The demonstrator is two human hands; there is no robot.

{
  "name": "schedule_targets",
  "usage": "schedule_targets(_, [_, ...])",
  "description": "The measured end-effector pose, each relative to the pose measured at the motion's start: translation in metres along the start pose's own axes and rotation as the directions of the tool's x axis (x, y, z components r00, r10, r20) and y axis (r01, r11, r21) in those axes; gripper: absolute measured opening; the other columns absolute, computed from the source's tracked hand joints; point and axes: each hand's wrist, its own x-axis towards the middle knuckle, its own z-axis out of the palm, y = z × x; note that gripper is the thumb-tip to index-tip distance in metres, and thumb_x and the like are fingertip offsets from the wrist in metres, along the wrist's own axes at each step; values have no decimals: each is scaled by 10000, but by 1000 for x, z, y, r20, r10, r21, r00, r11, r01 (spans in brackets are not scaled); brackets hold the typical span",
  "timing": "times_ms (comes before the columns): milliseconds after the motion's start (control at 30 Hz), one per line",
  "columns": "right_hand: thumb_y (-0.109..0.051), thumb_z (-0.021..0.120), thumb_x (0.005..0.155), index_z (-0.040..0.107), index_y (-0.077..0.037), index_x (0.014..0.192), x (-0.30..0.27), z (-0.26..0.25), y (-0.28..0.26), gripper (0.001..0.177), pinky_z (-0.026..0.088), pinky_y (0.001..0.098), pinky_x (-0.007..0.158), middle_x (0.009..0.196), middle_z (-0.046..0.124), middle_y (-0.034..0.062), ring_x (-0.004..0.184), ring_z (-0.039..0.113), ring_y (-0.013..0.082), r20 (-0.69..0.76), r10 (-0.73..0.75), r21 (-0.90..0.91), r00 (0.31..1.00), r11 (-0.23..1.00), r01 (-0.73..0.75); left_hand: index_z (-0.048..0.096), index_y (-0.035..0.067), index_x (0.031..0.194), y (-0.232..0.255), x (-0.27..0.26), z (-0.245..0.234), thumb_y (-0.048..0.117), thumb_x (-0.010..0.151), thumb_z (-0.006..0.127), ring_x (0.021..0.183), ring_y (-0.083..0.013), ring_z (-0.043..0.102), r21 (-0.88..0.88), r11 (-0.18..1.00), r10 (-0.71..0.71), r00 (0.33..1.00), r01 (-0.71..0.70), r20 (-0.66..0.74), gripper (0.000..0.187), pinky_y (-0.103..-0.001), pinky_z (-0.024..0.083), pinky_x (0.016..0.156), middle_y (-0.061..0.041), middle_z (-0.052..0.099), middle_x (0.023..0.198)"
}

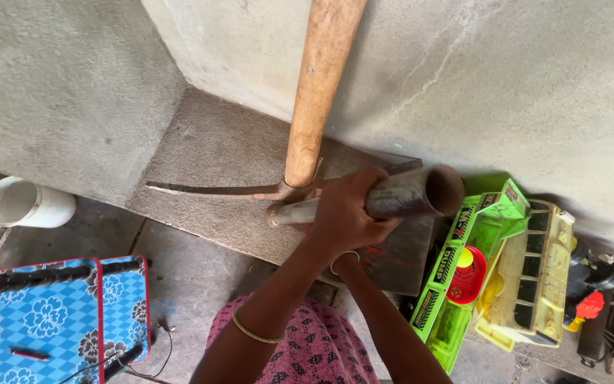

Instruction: The person assembles various hand tools by fitting a wooden handle into the metal head of a pickaxe and then handles a metal pipe and a spade head.

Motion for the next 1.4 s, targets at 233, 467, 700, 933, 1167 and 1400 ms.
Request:
schedule_targets(233, [-322,555,1015,417,-62,1401,-2,1,1,486,313,387,997,1288,442,57,1205,393,183,38,30,-56,999,998,-28,674,91,1062,-27,-2,-5,335,708,906,826,-245,758,-50,997,-51,978,62,200,488,-381,606,738,-90,742,915])
schedule_targets(467, [-369,522,1035,355,-84,1481,-23,43,-56,555,302,414,1088,1407,412,75,1320,378,212,110,-174,-166,979,968,190,694,115,1046,-96,-45,12,338,668,901,752,-217,746,22,992,-129,950,127,284,485,-369,594,708,-57,744,863])
schedule_targets(700, [-415,488,1054,294,-107,1562,-21,13,7,625,292,440,1179,1526,381,92,1435,362,242,61,-138,-142,989,979,145,698,129,973,-125,-63,37,312,610,898,796,-279,718,51,994,-102,973,94,206,452,-405,570,727,-70,721,847])
schedule_targets(933, [-485,500,1007,419,-159,1520,-22,-52,38,613,351,459,1171,1547,467,107,1429,437,275,-74,136,59,988,990,-132,695,110,775,-116,-52,53,399,560,910,740,-319,699,201,975,-150,953,98,263,419,-444,545,718,-96,693,743])
schedule_targets(1167, [-470,519,1026,429,-141,1511,-44,-41,4,593,291,496,1200,1562,422,140,1474,365,313,103,-119,-231,988,963,140,714,115,846,-120,-60,80,426,586,887,739,-309,717,234,966,-179,938,110,297,441,-447,563,716,-100,725,774])
schedule_targets(1400, [-416,513,991,476,-94,1471,-50,-104,118,580,353,514,1120,1503,486,183,1386,437,344,-190,302,-355,934,866,-352,714,101,931,-121,-58,86,448,603,882,751,-312,727,314,940,-223,940,136,260,506,-444,579,684,-104,729,790])
